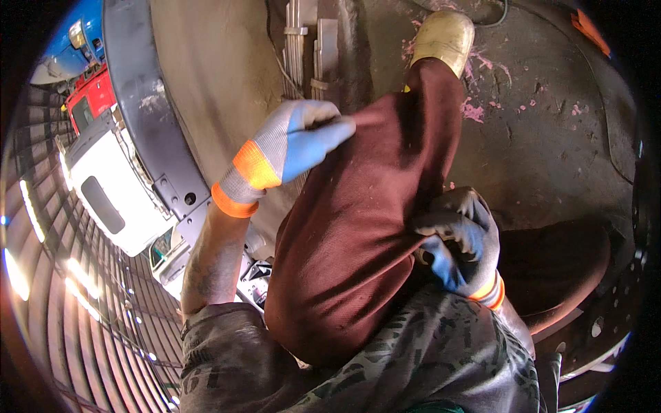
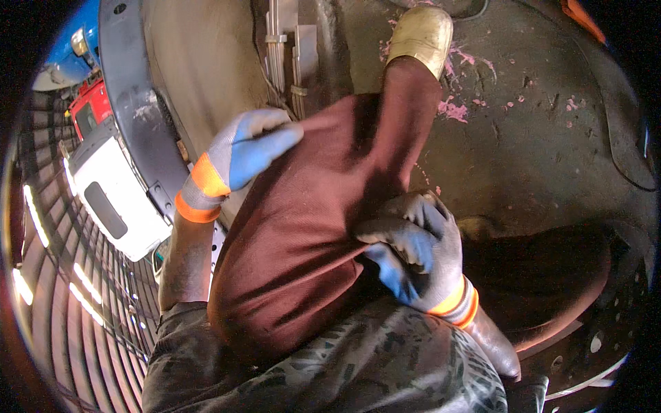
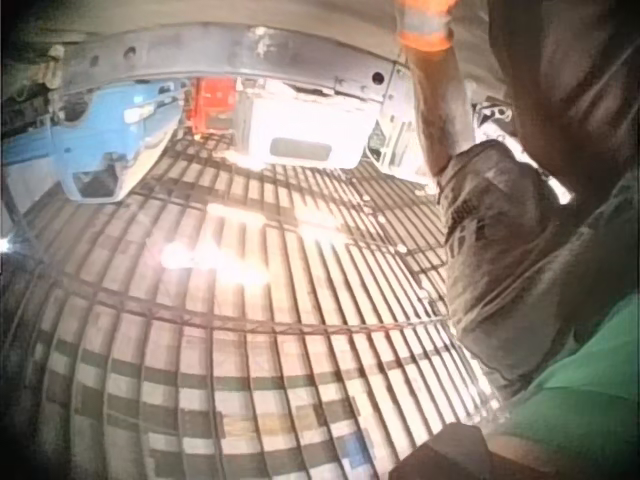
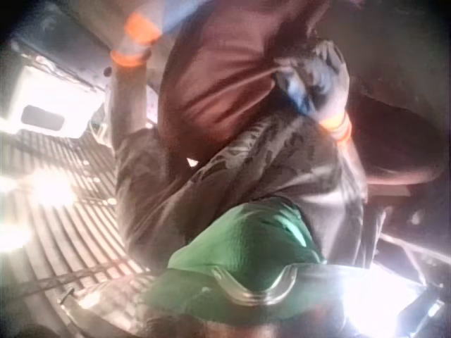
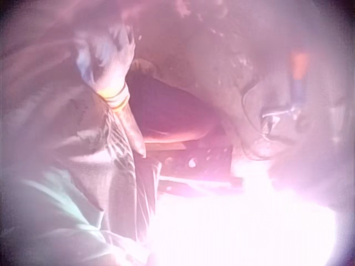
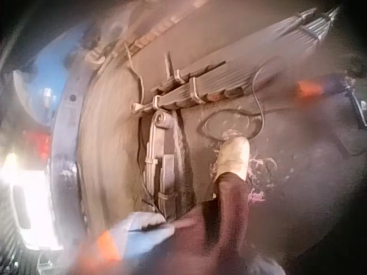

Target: The person uses an angle grinder on a metal surface, then sits on the floor and repairs a tear in maroon pants by hand, pulling and adjusting the fabric around the damaged area.

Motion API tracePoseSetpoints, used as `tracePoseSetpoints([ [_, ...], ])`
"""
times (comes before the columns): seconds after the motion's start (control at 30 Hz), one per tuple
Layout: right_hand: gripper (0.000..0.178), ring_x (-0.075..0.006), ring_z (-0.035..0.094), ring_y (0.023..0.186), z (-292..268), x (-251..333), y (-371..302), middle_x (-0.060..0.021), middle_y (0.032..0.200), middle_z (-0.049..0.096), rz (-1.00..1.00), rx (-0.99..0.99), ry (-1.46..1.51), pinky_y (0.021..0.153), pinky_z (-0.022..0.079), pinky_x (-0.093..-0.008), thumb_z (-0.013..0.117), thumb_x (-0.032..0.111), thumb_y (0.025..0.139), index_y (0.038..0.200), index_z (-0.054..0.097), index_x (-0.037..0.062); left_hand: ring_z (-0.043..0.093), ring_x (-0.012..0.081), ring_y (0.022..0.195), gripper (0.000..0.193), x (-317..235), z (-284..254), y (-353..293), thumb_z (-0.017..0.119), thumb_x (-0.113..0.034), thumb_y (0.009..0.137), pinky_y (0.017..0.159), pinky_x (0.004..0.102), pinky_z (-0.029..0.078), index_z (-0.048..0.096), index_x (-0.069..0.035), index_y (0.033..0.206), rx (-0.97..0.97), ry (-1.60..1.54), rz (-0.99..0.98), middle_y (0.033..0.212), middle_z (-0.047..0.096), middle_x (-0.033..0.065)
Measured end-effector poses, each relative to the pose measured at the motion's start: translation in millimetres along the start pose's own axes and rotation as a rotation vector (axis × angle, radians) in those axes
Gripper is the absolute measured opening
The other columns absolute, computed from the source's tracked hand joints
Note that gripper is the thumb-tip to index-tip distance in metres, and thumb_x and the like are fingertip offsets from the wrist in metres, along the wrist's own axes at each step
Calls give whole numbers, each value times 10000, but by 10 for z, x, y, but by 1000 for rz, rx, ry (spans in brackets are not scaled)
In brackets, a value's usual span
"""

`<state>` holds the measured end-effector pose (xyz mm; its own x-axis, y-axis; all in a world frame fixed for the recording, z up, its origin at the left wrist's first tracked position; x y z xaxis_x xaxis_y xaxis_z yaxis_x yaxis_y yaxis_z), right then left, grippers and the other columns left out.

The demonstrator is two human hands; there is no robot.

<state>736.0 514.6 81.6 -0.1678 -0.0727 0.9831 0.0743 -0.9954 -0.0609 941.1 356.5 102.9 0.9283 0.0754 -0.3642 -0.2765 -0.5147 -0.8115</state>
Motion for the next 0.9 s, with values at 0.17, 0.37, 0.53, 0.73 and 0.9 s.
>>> tracePoseSetpoints([
  [0.17, 200, -330, 671, 886, -17, -9, -71, -123, 954, 687, -4, 70, 60, 802, 519, -410, 774, 76, 780, 980, 770, 78, 465, 65, 686, 352, 31, -81, -128, 632, -296, 1030, 612, 302, 426, 622, 13, 861, -147, -16, -39, 692, 497, -2],
  [0.37, 218, -342, 663, 845, 102, 54, -68, -117, 908, 666, -35, 126, 63, 758, 519, -419, 778, 77, 783, 1000, 775, 94, 442, 77, 690, 369, -2, -146, -218, 629, -303, 1032, 619, 303, 413, 587, 10, 841, -213, 97, -22, 691, 469, -5],
  [0.53, 235, -344, 656, 804, 147, 21, -108, -114, 896, 672, -22, 71, 125, 727, 521, -412, 795, 65, 784, 1016, 784, 100, 447, 68, 704, 350, -72, -139, -243, 632, -296, 1031, 630, 295, 418, 614, 10, 863, -211, 86, -64, 711, 472, -6],
  [0.73, 242, -332, 653, 791, 132, -40, -127, -120, 883, 681, -6, 66, 217, 721, 523, -396, 800, 41, 786, 1023, 787, 87, 445, 57, 712, 329, -107, -176, -187, 643, -277, 1028, 632, 277, 414, 621, 3, 857, -205, 37, -36, 717, 474, -34],
  [0.9, 245, -273, 694, 924, 114, -100, -74, -128, 1011, 713, 57, 136, 335, 834, 548, -367, 784, 28, 824, 1068, 788, 41, 425, 36, 730, 314, -99, -165, -55, 662, -244, 1019, 626, 261, 396, 586, -10, 824, -157, 55, -36, 733, 462, -58],
])
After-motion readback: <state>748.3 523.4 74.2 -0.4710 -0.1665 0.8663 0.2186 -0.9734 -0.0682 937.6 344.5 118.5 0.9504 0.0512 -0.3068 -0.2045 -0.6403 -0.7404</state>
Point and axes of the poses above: each hand's wrist, its own y-axis towards the middle knuckle, its own z-axis out of the palm, x = y × z, the point moved 7 cm from there along y, towards the middle knuckle
